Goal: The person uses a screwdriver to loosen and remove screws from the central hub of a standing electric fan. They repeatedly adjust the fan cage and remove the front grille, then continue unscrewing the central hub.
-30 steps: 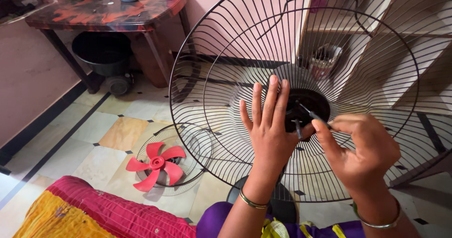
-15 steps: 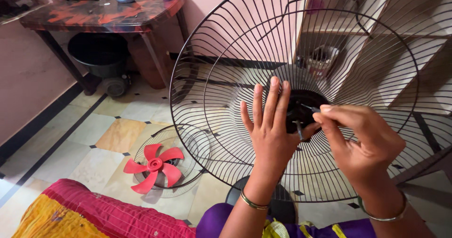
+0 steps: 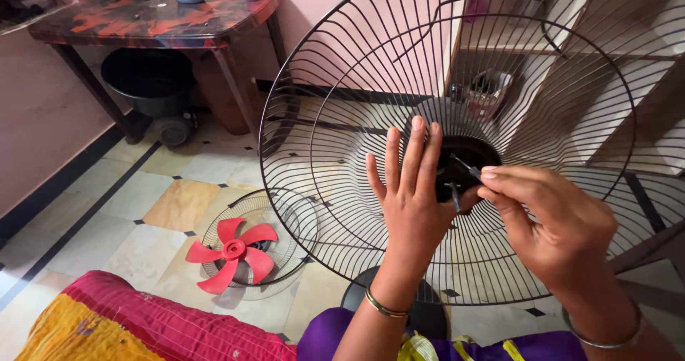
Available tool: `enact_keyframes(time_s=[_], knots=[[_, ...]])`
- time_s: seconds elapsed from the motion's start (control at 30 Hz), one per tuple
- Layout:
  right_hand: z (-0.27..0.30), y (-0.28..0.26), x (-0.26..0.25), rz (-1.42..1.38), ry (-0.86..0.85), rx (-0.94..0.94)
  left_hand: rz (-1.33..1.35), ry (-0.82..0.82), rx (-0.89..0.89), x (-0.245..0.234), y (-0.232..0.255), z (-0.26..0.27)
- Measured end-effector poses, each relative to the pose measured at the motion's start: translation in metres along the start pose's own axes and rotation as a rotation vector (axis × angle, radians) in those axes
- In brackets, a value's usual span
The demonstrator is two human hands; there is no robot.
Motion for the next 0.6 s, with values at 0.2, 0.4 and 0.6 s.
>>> enact_keyframes(time_s=[0.2,0.4,0.6], knots=[[0.007,0.016,0.001,-0.010,0.056,0.028,0.018,-0.007,0.003,0.002,-0.001,0.001],[0.012,0.017,0.004,0.024,0.069,0.029,0.358,0.024,-0.033,-0.006,-0.010,0.002],[0.012,0.011,0.003,0.103,0.059,0.020,0.464,0.129,-0.084,-0.016,0.004,0.006]])
Point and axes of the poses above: each hand's wrist, its own z-axis away from the middle knuckle, its own x-axis out of the palm, y = z × x, the point moved 7 cm from there along -z, towards the middle knuckle, and after that the axes turned 13 degrees about -z, right-handed, at the moved point
